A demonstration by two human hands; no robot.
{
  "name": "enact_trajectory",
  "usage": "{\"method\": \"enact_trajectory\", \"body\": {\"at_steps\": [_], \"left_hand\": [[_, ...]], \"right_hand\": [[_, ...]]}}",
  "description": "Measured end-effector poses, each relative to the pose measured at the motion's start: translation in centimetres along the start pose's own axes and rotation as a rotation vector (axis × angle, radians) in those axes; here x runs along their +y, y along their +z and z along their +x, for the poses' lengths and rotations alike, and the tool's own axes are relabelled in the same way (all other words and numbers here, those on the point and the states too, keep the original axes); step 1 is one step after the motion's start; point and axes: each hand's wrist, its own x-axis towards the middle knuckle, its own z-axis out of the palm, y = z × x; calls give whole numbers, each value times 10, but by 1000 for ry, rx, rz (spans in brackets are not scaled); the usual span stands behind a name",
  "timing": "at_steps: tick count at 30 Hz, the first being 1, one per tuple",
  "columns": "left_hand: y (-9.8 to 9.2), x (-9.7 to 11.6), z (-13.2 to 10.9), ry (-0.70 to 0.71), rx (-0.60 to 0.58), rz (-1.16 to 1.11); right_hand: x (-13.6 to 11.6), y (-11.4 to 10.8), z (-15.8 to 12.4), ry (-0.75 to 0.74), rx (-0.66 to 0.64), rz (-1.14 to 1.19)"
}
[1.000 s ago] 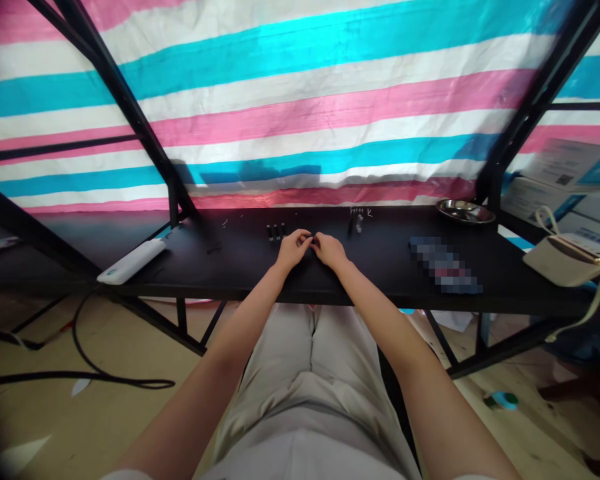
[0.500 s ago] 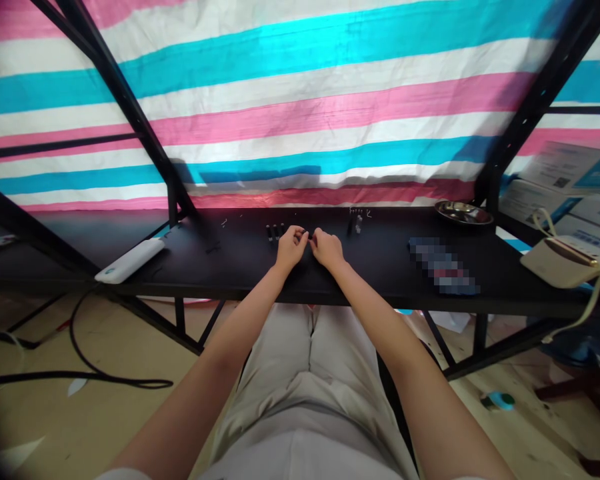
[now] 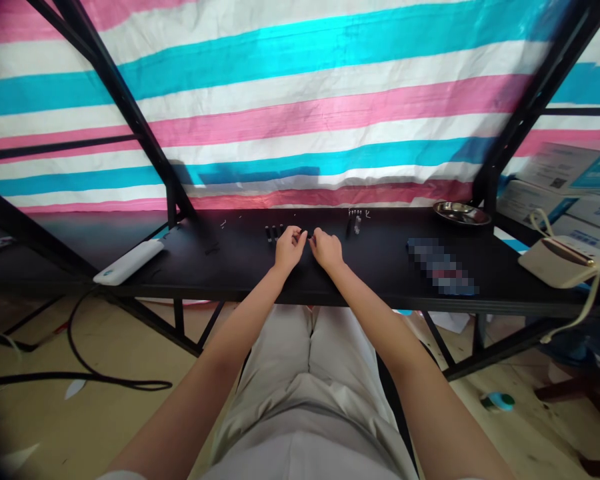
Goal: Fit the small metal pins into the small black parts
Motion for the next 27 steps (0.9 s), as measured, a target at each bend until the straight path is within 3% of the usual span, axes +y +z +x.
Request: {"method": "enact_trajectory", "body": {"at_steps": [5, 19, 27], "left_hand": [[1, -3, 1, 11, 61, 16], [0, -4, 1, 5, 29, 33], [-1, -4, 1, -55, 103, 20]], "right_hand": [[2, -2, 0, 4, -31, -11], [2, -1, -1, -54, -21, 60], [7, 3, 0, 67, -48, 32]]}}
